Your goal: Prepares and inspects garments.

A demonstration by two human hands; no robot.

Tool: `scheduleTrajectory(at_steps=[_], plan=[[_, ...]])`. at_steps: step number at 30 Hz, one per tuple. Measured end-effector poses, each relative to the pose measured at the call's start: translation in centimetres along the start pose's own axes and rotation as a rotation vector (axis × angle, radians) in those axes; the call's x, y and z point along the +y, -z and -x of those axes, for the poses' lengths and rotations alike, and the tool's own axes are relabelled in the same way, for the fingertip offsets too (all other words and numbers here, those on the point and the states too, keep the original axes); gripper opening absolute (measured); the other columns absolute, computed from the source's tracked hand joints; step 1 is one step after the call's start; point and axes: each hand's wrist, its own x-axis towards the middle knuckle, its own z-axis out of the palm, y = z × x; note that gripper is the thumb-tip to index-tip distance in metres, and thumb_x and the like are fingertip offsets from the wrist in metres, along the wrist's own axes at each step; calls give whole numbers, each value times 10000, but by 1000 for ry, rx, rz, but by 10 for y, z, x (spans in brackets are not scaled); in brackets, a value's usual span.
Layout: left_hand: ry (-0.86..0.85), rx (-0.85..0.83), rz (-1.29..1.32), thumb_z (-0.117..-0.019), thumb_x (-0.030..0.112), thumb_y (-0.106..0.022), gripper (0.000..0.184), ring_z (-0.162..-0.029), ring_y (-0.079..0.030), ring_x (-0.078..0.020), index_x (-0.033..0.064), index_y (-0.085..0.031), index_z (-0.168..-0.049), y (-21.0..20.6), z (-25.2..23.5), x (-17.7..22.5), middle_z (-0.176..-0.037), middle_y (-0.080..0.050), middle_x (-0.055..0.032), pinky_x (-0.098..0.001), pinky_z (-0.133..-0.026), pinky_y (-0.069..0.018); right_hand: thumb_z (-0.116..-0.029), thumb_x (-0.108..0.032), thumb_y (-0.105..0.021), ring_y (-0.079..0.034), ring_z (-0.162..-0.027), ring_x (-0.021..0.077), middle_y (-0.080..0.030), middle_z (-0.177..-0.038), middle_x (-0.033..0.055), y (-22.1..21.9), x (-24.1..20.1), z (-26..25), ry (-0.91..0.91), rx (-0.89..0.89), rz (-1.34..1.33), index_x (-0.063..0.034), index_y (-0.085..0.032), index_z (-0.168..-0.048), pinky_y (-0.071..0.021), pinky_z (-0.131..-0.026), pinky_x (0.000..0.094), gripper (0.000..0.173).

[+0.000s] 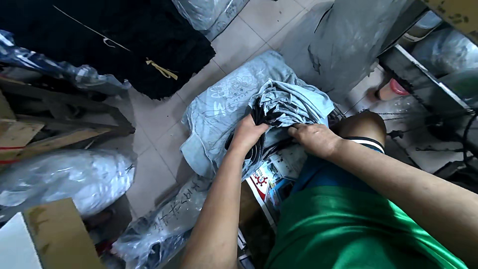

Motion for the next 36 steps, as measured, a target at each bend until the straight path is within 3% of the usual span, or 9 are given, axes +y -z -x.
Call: scheduleTrajectory(at_steps=[10,17,22,26,32,34,36], plan=[[4,39,11,-942,181,-732,319,-1033,-649,-304,-11,-646,-1183,-5,-1,-2,-1054,-687,-197,-571,-917,-485,-1038,-105,-570,-689,-1035,455,-682,-1121,273,-17,6,-1,-44,116,-113,50,-664,-1130,-545,-844,608,203],[-11,69,12,-946,174,-725,314,-1038,-648,-290,1,-647,-1195,-8,0,-5,-1066,-690,-187,-559,-921,-484,-1026,-100,-588,-696,-1022,442,-688,-1114,259,-18,6,1,-20,166,-133,41,-675,-1118,-554,-830,595,189],[-13,63,14,-943,181,-727,325,-1043,-650,-316,-9,-643,-1193,-8,-3,-7,-1060,-689,-203,-578,-925,-483,-988,-82,-640,-717,-961,427,-704,-1075,247,-27,9,2,29,295,-138,29,-698,-1058,-578,-783,582,144],[-31,-3,-70,-940,212,-750,431,-1119,-638,-361,-32,-604,-1263,-8,2,-5,-1130,-678,-239,-606,-983,-465,-979,-80,-647,-724,-843,408,-694,-1024,243,-24,5,4,68,448,-164,33,-705,-1029,-592,-708,558,137],[-111,-110,-204,-809,355,-877,758,-1249,-581,-385,-36,-548,-1369,-5,15,3,-1273,-635,-258,-606,-1079,-417,-969,-15,-616,-710,-810,401,-669,-1008,244,5,-11,-10,114,493,-160,47,-698,-1010,-589,-689,542,110],[-61,-98,-264,-839,370,-853,727,-1245,-584,-402,-36,-555,-1363,-6,17,11,-1266,-638,-264,-619,-1070,-419,-975,-19,-612,-708,-827,415,-664,-1026,253,12,-12,-14,114,453,-140,53,-695,-1016,-583,-697,555,117],[-13,-46,-298,-927,353,-766,568,-1165,-615,-445,-60,-603,-1280,-9,17,15,-1170,-663,-286,-654,-1003,-439,-979,-30,-621,-708,-868,426,-666,-1049,263,14,-12,-16,104,429,-156,58,-695,-1028,-580,-733,569,125]])
